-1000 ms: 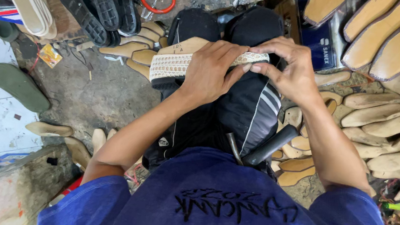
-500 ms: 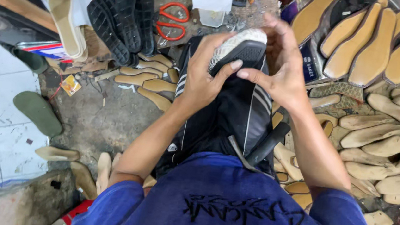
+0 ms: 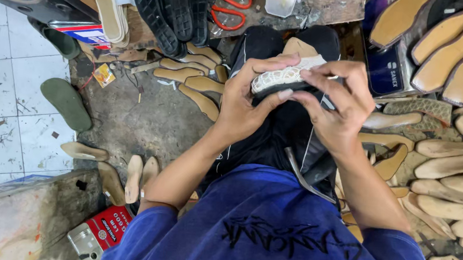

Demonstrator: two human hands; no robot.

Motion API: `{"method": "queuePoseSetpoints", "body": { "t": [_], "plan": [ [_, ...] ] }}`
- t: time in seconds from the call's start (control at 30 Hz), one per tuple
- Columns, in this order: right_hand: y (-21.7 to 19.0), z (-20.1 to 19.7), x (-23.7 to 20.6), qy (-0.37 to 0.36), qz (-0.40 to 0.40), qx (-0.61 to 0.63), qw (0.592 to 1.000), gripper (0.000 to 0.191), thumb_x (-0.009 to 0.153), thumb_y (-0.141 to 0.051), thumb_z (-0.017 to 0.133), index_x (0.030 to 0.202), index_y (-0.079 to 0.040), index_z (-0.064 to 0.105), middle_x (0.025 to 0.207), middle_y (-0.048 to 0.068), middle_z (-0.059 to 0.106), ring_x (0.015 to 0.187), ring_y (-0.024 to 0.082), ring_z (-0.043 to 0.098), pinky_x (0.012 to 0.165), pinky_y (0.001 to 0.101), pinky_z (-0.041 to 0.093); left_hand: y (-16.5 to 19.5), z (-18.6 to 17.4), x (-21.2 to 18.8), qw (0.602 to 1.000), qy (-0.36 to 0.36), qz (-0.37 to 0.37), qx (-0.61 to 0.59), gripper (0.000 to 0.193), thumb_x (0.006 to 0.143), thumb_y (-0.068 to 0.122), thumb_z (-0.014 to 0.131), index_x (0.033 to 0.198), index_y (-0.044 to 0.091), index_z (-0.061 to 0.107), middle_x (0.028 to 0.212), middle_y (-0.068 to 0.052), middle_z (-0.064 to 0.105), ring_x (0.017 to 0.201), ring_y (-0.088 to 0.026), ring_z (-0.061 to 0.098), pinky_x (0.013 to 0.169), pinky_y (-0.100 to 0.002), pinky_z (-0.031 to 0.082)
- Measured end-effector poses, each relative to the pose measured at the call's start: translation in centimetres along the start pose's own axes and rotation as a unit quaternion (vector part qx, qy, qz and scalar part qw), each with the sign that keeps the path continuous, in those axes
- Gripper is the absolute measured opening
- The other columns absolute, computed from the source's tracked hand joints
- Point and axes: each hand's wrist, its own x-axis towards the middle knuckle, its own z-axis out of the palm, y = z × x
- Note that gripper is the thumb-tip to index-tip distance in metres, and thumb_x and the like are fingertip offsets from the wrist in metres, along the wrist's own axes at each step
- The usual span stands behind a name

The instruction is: The person uses a curved metal tool to press and shape the edge of a shoe sole onto a shoe last. They repeatedly bend the sole edge, inspect the fit, and adjust the sole by hand to ensure it conforms to the last's contour.

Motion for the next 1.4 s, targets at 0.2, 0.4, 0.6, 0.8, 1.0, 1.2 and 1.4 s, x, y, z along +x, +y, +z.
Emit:
{"method": "queuePoseSetpoints", "body": {
  "t": [0.2, 0.4, 0.6, 0.8, 1.0, 1.2, 1.4],
  "plan": [
    [0.0, -0.3, -1.1, -0.026, 0.039, 0.034, 0.998, 0.03, 0.075, 0.008, 0.09, 0.097, 0.001, 0.071, 0.097, 0.01, 0.065, 0.095, 0.026, 0.064, 0.08, 0.034, 0.051, 1.9, -0.6, 0.4, 0.991, -0.059, -0.004, 0.124, 0.048, 0.096, 0.0, 0.079, 0.14, 0.002, 0.058, 0.143, -0.015, 0.065, 0.139, -0.028, 0.062, 0.12, -0.039, 0.049],
    [0.5, -0.6, -1.5, -0.031, 0.071, 0.095, 0.992, 0.027, 0.078, 0.008, 0.092, 0.096, 0.0, 0.072, 0.094, 0.009, 0.068, 0.086, 0.021, 0.067, 0.075, 0.0301, 0.052, 2.1, -0.2, 0.1, 0.991, -0.058, 0.021, 0.117, 0.037, 0.099, -0.001, 0.077, 0.133, 0.003, 0.063, 0.138, -0.013, 0.068, 0.135, -0.026, 0.064, 0.12, -0.037, 0.049],
    [1.1, -0.3, -1.8, 0.0, 0.084, 0.084, 0.993, 0.037, 0.072, -0.004, 0.099, 0.098, 0.0, 0.072, 0.099, 0.01, 0.067, 0.089, 0.022, 0.066, 0.078, 0.0315, 0.052, 2.1, 0.1, -0.2, 0.991, -0.023, 0.014, 0.128, 0.031, 0.101, -0.002, 0.073, 0.13, 0.002, 0.065, 0.132, -0.014, 0.07, 0.133, -0.026, 0.066, 0.119, -0.039, 0.05],
    [1.3, 0.8, -2.6, 0.0, 0.019, 0.03, 0.999, 0.038, 0.071, -0.004, 0.098, 0.1, 0.001, 0.074, 0.101, 0.012, 0.067, 0.097, 0.027, 0.067, 0.081, 0.0352, 0.052, 3.3, -0.5, -0.4, 0.977, -0.025, -0.034, 0.207, 0.037, 0.096, 0.001, 0.077, 0.13, 0.002, 0.064, 0.135, -0.016, 0.069, 0.135, -0.03, 0.065, 0.114, -0.039, 0.053],
    [1.7, 1.0, -2.8, -0.04, 0.018, 0.036, 0.998, 0.031, 0.073, 0.005, 0.092, 0.094, 0.002, 0.069, 0.095, 0.012, 0.068, 0.093, 0.027, 0.067, 0.079, 0.0366, 0.054, 2.3, -0.2, -0.5, 0.973, -0.002, -0.015, 0.231, 0.042, 0.087, 0.006, 0.086, 0.125, 0.005, 0.069, 0.128, -0.012, 0.072, 0.131, -0.03, 0.067, 0.114, -0.038, 0.054],
    [2.2, 1.1, -2.3, -0.05, 0.058, 0.073, 0.994, 0.033, 0.077, -0.001, 0.095, 0.097, 0.0, 0.069, 0.096, 0.011, 0.069, 0.09, 0.026, 0.069, 0.075, 0.0336, 0.054, 0.6, -0.9, -1.2, 0.976, 0.003, -0.012, 0.217, 0.035, 0.089, 0.004, 0.085, 0.121, 0.003, 0.071, 0.127, -0.012, 0.073, 0.13, -0.029, 0.068, 0.114, -0.038, 0.055],
    [3.0, 3.7, -2.8, -0.037, -0.012, -0.004, 0.999, 0.045, 0.069, -0.014, 0.099, 0.1, 0.001, 0.07, 0.095, 0.012, 0.066, 0.091, 0.031, 0.063, 0.081, 0.0412, 0.051, -1.7, -4.1, -2.0, 0.985, 0.017, -0.056, 0.159, 0.034, 0.091, 0.003, 0.083, 0.122, 0.001, 0.071, 0.128, -0.013, 0.074, 0.128, -0.028, 0.071, 0.113, -0.038, 0.055]
  ]
}}
